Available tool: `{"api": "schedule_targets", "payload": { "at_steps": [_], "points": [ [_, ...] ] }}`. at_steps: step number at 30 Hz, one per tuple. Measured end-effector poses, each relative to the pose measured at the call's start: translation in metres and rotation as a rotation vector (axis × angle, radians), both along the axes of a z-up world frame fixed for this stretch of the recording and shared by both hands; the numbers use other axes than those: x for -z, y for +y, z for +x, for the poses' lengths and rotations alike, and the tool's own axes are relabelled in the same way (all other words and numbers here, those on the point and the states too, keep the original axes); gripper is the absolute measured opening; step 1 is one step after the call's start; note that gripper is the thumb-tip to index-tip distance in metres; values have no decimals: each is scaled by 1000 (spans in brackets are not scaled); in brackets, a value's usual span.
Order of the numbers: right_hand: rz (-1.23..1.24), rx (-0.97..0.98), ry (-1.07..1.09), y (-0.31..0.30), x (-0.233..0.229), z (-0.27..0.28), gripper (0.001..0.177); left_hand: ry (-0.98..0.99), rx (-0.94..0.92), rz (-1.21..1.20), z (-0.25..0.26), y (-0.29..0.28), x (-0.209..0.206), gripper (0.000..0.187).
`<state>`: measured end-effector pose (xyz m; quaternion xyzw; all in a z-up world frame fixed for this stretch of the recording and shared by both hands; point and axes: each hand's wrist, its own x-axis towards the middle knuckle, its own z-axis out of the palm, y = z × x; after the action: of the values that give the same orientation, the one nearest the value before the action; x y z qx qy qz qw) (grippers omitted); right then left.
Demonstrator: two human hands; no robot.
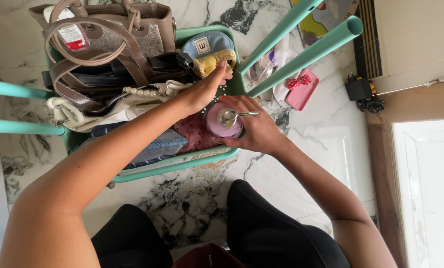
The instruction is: The person assembles a light green plastic rolling cart by attaching legs and wheels, then places several personal items including bags, a phone, and a bath sponge onto the cart's tray.
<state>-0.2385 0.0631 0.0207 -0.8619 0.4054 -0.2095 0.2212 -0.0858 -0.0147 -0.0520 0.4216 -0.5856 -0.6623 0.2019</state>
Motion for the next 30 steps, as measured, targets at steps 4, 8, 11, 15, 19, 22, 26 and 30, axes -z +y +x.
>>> {"api": "schedule_targets", "payload": {
  "at_steps": [4,8,11,15,19,22,26,30],
  "points": [
    [95,45,121,5,-17,5,74,-38,57,8,-1,4,0,93],
    [101,106,134,9,-25,3,78,-45,105,-5,-2,3,4,94],
    [85,6,-28,13,-12,-11,81,12,96,-6,-6,1,8,92],
    [286,48,-488,11,31,-68,43,116,58,46,-3,-2,1,85],
    [117,751,-614,-17,107,-142,22,273,11,-24,-1,-14,-17,74],
    [176,898,79,-43,160,-183,34,335,-32,-62,1,-21,-27,69],
    [149,868,422,-36,209,-188,59,319,-85,-69,-2,-28,-32,69],
    [21,811,272,-42,216,-184,65,259,-114,-60,-2,-32,-30,70]
  ]
}}
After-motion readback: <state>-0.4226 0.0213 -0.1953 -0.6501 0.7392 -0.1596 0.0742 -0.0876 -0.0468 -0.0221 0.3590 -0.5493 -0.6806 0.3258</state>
